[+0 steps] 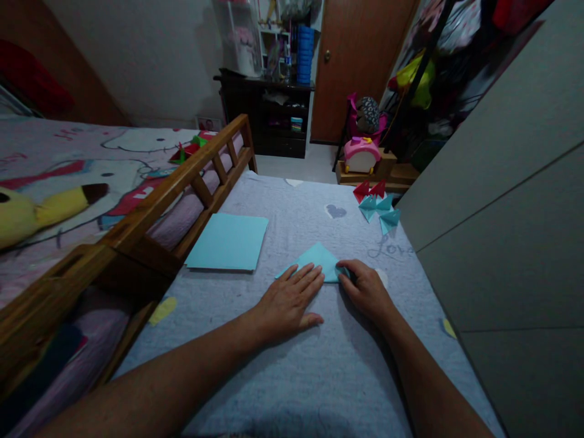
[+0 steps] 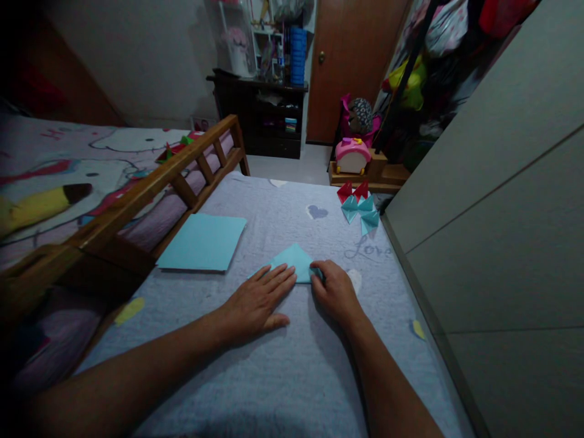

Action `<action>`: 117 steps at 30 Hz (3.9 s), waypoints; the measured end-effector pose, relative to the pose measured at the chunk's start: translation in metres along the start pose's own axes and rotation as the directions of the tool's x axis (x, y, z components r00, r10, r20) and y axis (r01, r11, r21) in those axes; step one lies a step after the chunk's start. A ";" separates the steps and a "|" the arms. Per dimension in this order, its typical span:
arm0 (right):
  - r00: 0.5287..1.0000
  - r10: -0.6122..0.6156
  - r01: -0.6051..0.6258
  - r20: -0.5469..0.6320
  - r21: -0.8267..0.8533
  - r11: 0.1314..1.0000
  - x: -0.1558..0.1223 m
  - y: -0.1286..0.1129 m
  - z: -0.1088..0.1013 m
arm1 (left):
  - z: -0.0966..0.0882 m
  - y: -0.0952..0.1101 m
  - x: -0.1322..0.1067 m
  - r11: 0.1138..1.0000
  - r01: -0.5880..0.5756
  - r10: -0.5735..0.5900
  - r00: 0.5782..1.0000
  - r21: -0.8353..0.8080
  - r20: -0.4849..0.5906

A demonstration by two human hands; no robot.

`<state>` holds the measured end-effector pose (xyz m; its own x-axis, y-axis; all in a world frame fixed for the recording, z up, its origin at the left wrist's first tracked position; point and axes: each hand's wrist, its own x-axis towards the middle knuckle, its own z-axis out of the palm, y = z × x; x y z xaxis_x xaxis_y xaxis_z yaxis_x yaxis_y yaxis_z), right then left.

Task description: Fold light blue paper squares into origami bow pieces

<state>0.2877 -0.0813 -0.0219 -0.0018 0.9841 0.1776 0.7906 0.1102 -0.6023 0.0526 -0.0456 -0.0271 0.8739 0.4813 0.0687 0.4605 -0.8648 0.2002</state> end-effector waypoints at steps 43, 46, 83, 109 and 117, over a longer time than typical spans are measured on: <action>1.000 0.004 -0.004 0.003 0.012 1.000 0.000 0.003 0.000 | -0.007 -0.007 0.009 0.998 0.061 -0.061 0.997 -0.013 0.042; 1.000 0.006 -0.006 0.007 0.010 1.000 0.001 0.003 0.000 | -0.007 -0.008 0.010 0.998 0.065 -0.065 0.998 0.002 0.028; 1.000 0.005 -0.005 0.001 0.021 1.000 0.000 0.001 0.000 | -0.009 -0.002 0.012 0.995 0.076 -0.079 0.996 0.065 0.039; 0.999 0.036 -0.036 0.029 -0.010 0.999 0.001 0.000 0.001 | -0.002 0.003 0.010 0.993 0.119 -0.120 0.990 0.010 0.079; 0.999 0.034 -0.033 0.028 -0.018 0.999 0.001 0.000 0.002 | 0.000 0.002 0.010 0.993 0.114 -0.114 0.992 0.004 0.053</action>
<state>0.2869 -0.0802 -0.0231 0.0078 0.9908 0.1355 0.8009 0.0750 -0.5941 0.0618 -0.0428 -0.0260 0.8225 0.5687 -0.0069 0.5580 -0.8046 0.2032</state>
